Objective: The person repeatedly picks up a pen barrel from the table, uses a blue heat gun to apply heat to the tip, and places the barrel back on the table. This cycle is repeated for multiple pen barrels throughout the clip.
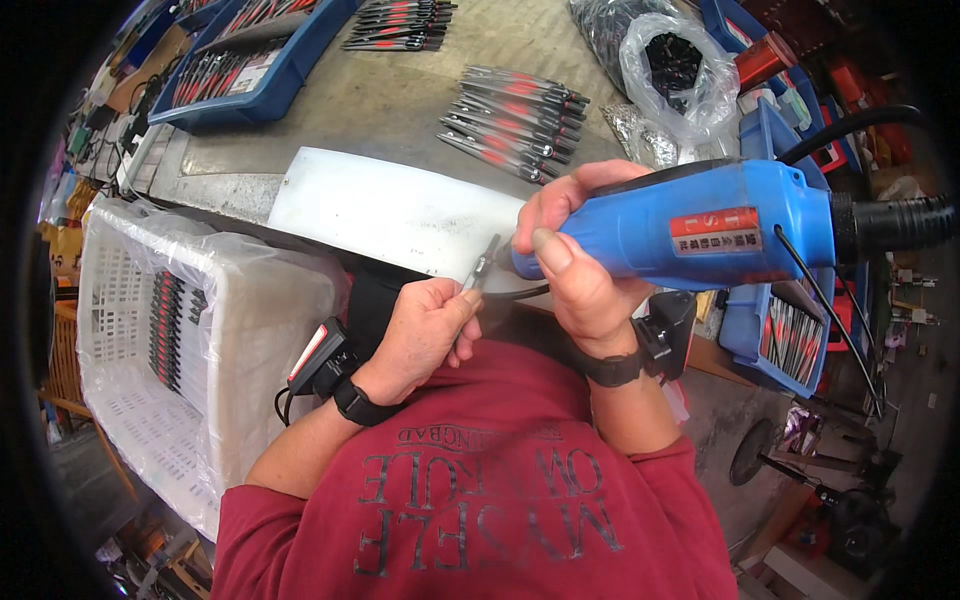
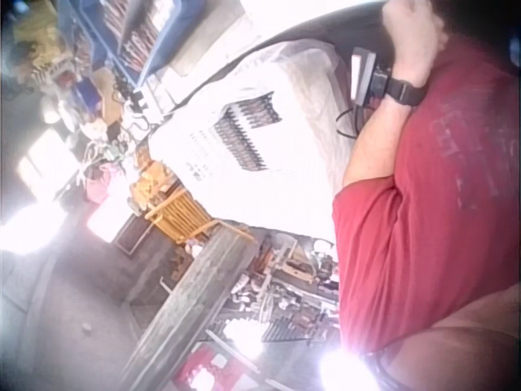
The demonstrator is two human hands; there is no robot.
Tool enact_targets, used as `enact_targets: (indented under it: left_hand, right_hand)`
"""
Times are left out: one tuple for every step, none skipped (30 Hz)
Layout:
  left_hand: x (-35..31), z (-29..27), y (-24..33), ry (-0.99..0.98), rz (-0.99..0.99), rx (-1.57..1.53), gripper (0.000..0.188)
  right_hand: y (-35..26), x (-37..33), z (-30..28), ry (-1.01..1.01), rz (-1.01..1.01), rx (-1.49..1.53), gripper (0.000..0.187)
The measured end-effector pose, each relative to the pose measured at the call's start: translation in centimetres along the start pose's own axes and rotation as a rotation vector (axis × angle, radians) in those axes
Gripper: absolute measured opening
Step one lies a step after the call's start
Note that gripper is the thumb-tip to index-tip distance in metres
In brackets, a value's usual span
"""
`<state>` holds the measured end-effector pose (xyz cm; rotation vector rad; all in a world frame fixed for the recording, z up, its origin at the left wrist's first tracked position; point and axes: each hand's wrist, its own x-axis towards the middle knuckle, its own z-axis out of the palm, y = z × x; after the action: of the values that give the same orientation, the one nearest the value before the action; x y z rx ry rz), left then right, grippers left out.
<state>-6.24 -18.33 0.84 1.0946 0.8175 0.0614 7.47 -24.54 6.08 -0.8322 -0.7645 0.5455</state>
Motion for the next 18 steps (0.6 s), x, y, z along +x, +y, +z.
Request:
enact_targets:
  left_hand:
    - [-0.02, -0.02, 0.01, -0.002, -0.001, -0.002, 0.026]
    - [-0.04, -0.03, 0.02, -0.003, 0.000, 0.000, 0.026]
    - [-0.05, -0.04, 0.03, -0.006, -0.003, -0.009, 0.026]
    - [-0.07, -0.05, 0.04, -0.007, -0.004, -0.013, 0.026]
    - [-0.08, -0.05, 0.05, -0.007, -0.007, -0.014, 0.026]
    - [-0.08, -0.04, 0.06, -0.007, -0.006, -0.018, 0.026]
    - [-0.09, -0.02, 0.06, -0.006, -0.007, -0.018, 0.026]
    - [-0.09, 0.00, 0.06, -0.004, -0.006, -0.016, 0.026]
    - [-0.08, 0.00, 0.08, -0.004, -0.006, -0.012, 0.026]
    - [-0.06, -0.01, 0.09, -0.004, -0.005, -0.005, 0.026]
    - [-0.06, -0.02, 0.11, -0.005, -0.004, 0.001, 0.026]
    - [-0.08, -0.01, 0.12, -0.002, -0.001, 0.008, 0.026]
    - [-0.07, -0.01, 0.16, 0.000, 0.002, 0.015, 0.026]
    - [-0.04, -0.01, 0.23, 0.004, 0.007, 0.028, 0.026]
    - [-0.01, -0.02, 0.30, 0.008, 0.006, 0.029, 0.026]
    - [0.06, -0.03, 0.39, 0.014, 0.006, 0.034, 0.027]
    - [-0.01, 0.03, 0.39, 0.020, -0.007, 0.047, 0.027]
    - [-0.04, 0.10, 0.40, 0.020, -0.004, 0.035, 0.028]
  right_hand:
    - [0.00, -0.03, 0.02, 0.005, 0.005, 0.003, 0.055]
    - [0.02, -0.04, 0.04, 0.001, -0.003, -0.003, 0.055]
    - [0.06, -0.02, 0.06, -0.003, -0.010, -0.006, 0.055]
    - [0.09, 0.00, 0.09, -0.002, -0.015, -0.003, 0.055]
    - [0.09, -0.01, 0.13, -0.004, -0.014, -0.008, 0.055]
    - [0.08, 0.00, 0.16, -0.002, -0.011, -0.008, 0.055]
    - [0.07, 0.00, 0.19, 0.003, -0.008, -0.002, 0.055]
    - [0.06, 0.02, 0.21, -0.009, 0.002, -0.009, 0.055]
    - [0.04, 0.06, 0.21, -0.018, 0.012, -0.011, 0.055]
    - [0.01, 0.06, 0.21, -0.024, 0.023, -0.010, 0.055]
    - [-0.01, 0.03, 0.23, -0.027, 0.025, -0.020, 0.054]
    - [0.02, -0.01, 0.25, -0.028, 0.029, -0.028, 0.054]
    - [0.07, -0.03, 0.25, -0.029, 0.032, -0.036, 0.053]
    - [0.15, 0.02, 0.23, -0.035, 0.017, -0.131, 0.051]
    - [0.28, 0.11, 0.19, -0.042, 0.003, -0.228, 0.050]
    - [0.44, 0.29, 0.13, -0.050, -0.009, -0.326, 0.049]
    - [0.74, 0.37, 0.14, -0.081, -0.038, -0.333, 0.045]
    - [0.79, 0.46, 0.07, -0.112, -0.060, -0.398, 0.043]
